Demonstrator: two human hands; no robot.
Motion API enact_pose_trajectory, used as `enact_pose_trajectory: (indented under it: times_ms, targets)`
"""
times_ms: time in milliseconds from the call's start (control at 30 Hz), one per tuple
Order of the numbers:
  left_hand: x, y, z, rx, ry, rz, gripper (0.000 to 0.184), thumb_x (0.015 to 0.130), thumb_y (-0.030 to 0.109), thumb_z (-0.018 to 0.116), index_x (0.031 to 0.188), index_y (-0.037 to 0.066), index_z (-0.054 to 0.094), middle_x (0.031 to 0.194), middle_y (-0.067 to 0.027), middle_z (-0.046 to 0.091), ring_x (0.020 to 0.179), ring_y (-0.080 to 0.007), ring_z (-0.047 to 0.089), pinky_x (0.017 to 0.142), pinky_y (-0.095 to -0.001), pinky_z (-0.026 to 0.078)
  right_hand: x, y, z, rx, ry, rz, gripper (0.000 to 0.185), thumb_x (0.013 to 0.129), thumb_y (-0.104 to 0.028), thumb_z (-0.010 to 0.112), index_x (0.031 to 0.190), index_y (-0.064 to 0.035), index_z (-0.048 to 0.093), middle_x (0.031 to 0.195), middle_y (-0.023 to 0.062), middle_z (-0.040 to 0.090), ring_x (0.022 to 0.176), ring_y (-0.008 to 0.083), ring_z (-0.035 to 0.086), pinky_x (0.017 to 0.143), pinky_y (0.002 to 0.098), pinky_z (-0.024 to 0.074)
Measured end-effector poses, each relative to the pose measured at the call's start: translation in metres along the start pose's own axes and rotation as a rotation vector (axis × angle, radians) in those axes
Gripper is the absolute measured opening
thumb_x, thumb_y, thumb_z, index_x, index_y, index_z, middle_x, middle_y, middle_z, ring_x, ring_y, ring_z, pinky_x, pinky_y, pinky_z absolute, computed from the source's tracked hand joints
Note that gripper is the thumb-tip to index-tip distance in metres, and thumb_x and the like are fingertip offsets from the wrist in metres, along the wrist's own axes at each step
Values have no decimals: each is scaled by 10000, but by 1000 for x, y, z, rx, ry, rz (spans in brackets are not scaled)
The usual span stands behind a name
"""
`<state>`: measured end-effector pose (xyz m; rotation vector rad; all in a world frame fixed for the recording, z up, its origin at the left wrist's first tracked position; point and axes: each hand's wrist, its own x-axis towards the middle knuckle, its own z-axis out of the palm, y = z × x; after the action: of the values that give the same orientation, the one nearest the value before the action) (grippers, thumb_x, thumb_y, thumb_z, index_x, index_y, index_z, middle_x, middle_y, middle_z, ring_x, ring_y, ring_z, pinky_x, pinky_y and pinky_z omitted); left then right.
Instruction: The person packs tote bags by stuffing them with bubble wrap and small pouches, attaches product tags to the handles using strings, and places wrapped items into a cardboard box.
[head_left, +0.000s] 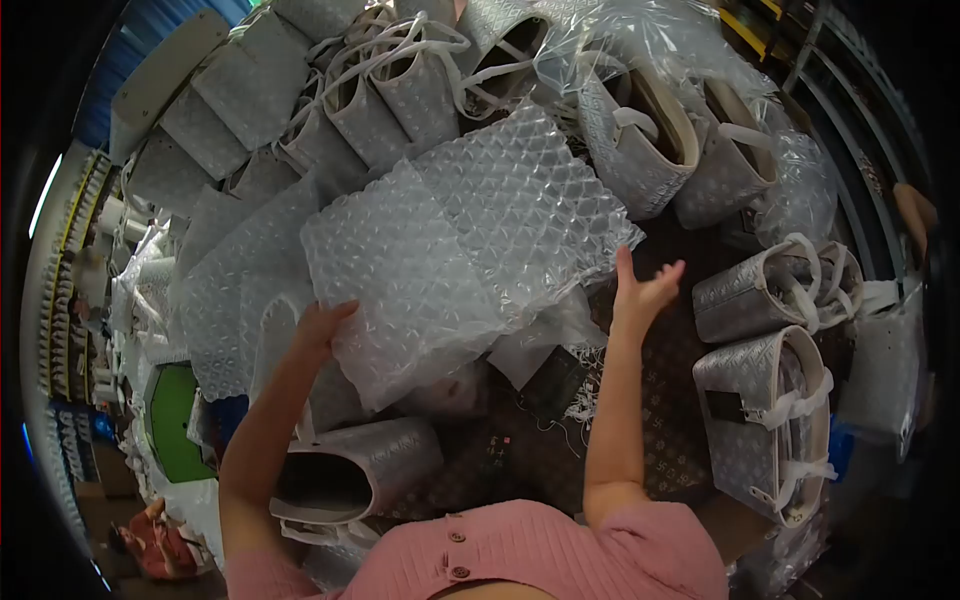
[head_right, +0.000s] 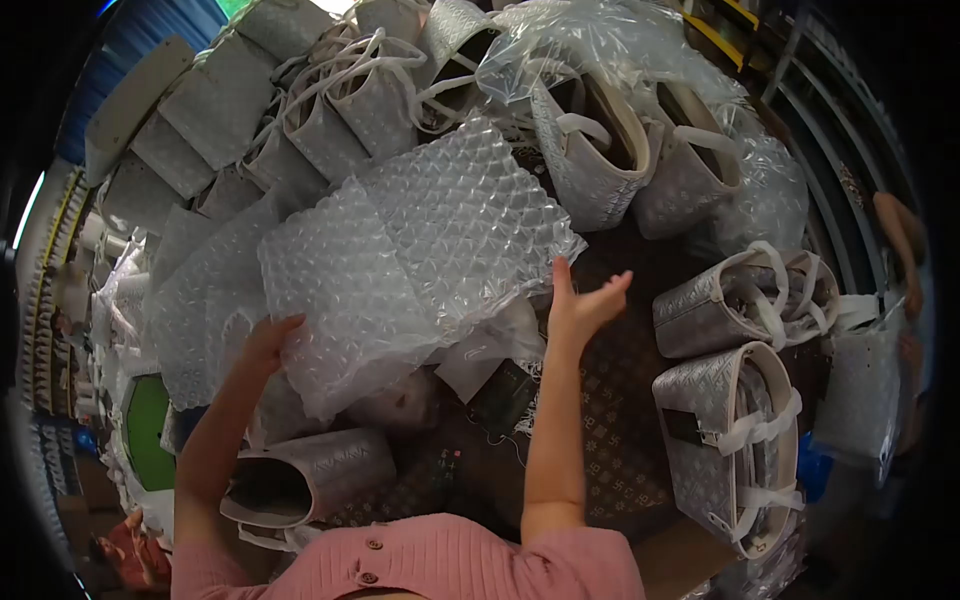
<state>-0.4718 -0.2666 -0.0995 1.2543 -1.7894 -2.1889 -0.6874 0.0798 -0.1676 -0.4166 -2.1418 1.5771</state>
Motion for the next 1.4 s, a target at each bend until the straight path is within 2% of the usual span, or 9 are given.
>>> enact_pose_trajectory:
  times_ms: [133, 233, 433, 600, 700, 933, 1000, 1067, 1400]
  targets:
    - [12, 2, 1, 239, 230, 100, 602, 711, 174, 711, 1189, -61, 429, 1078, -182, 553, 935, -278, 585, 750, -387, 511, 32, -3, 20, 525, -416, 331, 353, 831, -128, 612, 1099, 84, 526, 1179, 199, 500, 1042, 247, 509, 840, 327, 417]
    - [-27, 43, 39, 502, 452, 159, 674, 741, 288, 698, 1226, -63, 388, 1092, -185, 547, 952, -275, 577, 775, -392, 496, -8, -90, 5, 579, -640, -405, 104, 787, -6, 547, 882, -8, 588, 1202, 180, 506, 1093, 274, 504, 904, 372, 396]
    - [-94, 102, 74, -168, -170, 377, 660, 780, 512, 604, 1160, -13, 480, 1025, -145, 582, 896, -195, 595, 800, -322, 478, -150, -173, -9, 305, -1063, -1094, 241, 698, -42, 631, 925, -41, 550, 1328, 213, 379, 1240, 424, 336, 1013, 492, 283]
    - [-152, 129, 3, 948, 144, 1012, 396, 724, 211, 721, 1039, 27, 566, 898, -85, 613, 820, -174, 592, 730, -277, 474, -146, -235, -51, 385, -1443, -1296, 747, 623, -186, 751, 1274, -79, 399, 1372, 180, 321, 1283, 380, 277, 1028, 452, 293]
    - [-209, 123, -71, 1275, 390, 1215, 387, 714, 211, 726, 1021, 31, 576, 904, -94, 605, 823, -186, 593, 717, -296, 481, -136, -300, -87, -69, -689, -1842, 728, 705, -256, 705, 1320, -56, 370, 1328, 150, 410, 1209, 312, 418, 1001, 394, 346]
    - [-315, 53, -82, 1599, 624, 1912, 498, 621, 228, 774, 1038, 39, 576, 1073, -129, 559, 956, -266, 567, 757, -391, 486, -98, -345, -75, 28, -1138, -754, 503, 746, -279, 669, 1156, -26, 526, 1059, 127, 577, 977, 229, 563, 880, 317, 428]
    - [-314, -9, -102, 1344, 163, 1270, 448, 597, 236, 704, 996, 66, 594, 844, -59, 582, 898, -271, 565, 785, -355, 463, -96, -347, -69, 25, -1190, -418, 451, 758, -286, 659, 1110, -17, 571, 982, 120, 624, 910, 205, 604, 846, 295, 452]
    - [-293, -89, -128, 1636, 133, 819, 368, 599, 153, 698, 941, 64, 597, 1015, -109, 559, 958, -258, 560, 846, -384, 438, -140, -327, -75, 69, -1139, -460, 455, 743, -282, 679, 1098, -18, 575, 971, 114, 622, 883, 191, 607, 821, 284, 460]
    - [-314, -143, -108, 985, 174, 1010, 213, 632, 125, 681, 781, 68, 540, 800, -55, 535, 769, -214, 549, 741, -328, 430, -233, -273, -70, -308, -1895, -953, 524, 609, -15, 730, 1085, 45, 517, 929, 161, 604, 817, 235, 591, 730, 303, 453]
